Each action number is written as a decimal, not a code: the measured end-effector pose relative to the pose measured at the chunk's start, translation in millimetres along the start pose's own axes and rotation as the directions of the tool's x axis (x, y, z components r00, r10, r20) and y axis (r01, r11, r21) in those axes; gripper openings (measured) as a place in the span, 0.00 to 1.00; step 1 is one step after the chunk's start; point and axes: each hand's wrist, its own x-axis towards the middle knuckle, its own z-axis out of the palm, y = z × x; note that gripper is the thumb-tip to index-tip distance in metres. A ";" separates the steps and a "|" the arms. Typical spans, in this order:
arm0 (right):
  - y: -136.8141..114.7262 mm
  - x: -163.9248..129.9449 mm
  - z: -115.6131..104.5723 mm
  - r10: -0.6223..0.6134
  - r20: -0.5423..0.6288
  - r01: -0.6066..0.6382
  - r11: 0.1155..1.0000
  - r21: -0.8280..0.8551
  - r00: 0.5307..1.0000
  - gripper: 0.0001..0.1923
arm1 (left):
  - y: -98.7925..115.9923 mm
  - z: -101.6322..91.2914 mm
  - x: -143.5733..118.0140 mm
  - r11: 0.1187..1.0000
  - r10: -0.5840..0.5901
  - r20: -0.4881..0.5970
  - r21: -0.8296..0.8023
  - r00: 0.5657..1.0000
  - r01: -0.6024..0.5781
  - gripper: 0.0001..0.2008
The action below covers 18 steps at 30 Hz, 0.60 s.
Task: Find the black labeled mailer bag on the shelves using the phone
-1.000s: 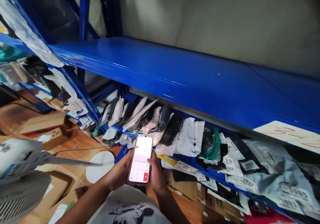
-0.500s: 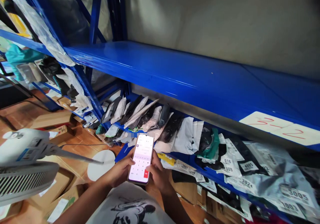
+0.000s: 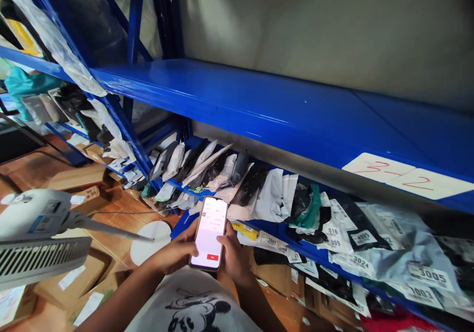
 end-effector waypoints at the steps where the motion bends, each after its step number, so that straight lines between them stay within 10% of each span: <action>1: 1.7 -0.6 -1.3 -0.004 0.000 0.004 1.000 0.000 1.000 0.26 | -0.5 0.7 0.1 1.000 -0.008 -0.014 -0.025 1.000 0.008 0.54; 13: 31.5 1.6 1.1 0.015 -0.183 -0.019 1.000 -0.020 0.983 0.22 | -8.7 2.2 -2.3 0.998 -0.024 -0.001 -0.064 1.000 0.024 0.52; 18: 25.5 -4.2 -2.3 -0.006 -0.093 0.009 0.999 0.033 0.996 0.26 | -3.9 -0.3 -4.8 0.996 -0.008 0.043 -0.083 0.999 0.012 0.48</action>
